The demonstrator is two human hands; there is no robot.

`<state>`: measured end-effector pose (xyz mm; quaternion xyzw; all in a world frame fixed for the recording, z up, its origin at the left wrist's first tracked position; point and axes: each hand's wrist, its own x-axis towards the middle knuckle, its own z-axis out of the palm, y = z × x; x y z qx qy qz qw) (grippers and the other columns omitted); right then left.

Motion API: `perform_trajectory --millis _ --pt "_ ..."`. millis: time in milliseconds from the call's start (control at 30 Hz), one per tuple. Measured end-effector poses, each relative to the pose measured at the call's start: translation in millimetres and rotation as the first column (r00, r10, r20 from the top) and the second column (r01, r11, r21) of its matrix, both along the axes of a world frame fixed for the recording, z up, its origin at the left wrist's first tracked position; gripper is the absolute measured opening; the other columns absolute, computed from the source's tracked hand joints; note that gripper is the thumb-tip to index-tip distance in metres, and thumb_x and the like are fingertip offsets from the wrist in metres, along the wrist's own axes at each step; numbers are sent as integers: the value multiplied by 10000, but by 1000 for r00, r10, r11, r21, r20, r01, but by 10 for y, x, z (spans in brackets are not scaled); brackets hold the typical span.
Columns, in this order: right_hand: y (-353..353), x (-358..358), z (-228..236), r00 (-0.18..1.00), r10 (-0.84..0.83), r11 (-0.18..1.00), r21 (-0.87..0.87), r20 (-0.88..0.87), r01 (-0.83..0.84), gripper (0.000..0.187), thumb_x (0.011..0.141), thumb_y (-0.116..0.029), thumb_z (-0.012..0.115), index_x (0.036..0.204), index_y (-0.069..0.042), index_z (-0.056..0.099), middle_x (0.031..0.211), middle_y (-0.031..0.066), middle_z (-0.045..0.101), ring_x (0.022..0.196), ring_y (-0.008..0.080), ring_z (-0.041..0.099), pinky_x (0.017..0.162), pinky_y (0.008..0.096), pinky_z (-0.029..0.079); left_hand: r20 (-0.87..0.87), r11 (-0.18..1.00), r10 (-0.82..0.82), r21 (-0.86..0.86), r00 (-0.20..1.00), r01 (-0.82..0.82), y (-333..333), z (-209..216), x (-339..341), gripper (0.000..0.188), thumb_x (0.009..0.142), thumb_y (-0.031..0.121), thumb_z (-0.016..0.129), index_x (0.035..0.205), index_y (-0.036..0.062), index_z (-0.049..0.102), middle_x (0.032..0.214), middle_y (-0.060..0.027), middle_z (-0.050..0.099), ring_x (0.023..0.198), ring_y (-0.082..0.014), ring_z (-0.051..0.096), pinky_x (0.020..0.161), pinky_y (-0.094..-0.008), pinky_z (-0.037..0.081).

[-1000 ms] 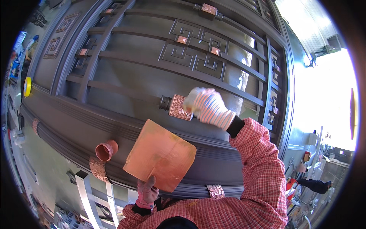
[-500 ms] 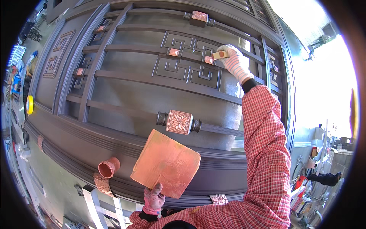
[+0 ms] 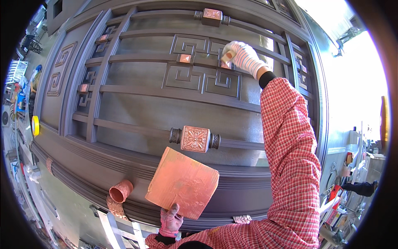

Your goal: The person applies a reddish-brown adhesive from a small container onto a large dark wooden door using a small applicator. They work on the recessed decorative panels and the door frame, moving methodically across the surface.

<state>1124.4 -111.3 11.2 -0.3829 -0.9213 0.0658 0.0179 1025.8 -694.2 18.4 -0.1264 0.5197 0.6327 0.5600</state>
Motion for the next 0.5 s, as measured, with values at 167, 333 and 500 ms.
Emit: perform_trajectory --millis 167,333,500 --pt "-115 -143 250 989 -89 996 17 117 87 162 829 -135 701 990 -147 715 975 118 719 945 336 691 816 389 554 -11 1000 14 16 1000 -14 45 35 7 597 868 108 692 1414 102 450 1328 -87 564 1184 -271 589 957 -479 532" --pt "-63 -182 145 975 -14 999 44 223 5 199 811 -133 735 1009 -154 723 1000 110 725 952 328 696 824 381 558 9 999 28 34 1000 -28 11 3 -2 600 867 112 703 1412 100 452 1327 -85 565 1189 -268 587 972 -476 522" --pt "-79 -247 71 982 5 998 56 -186 6 192 839 -174 675 1030 -154 687 1053 98 685 994 329 667 872 408 535 36 1000 9 24 999 -10 -14 -19 -3 579 876 107 702 1404 95 464 1322 -76 572 1197 -263 582 988 -461 513"
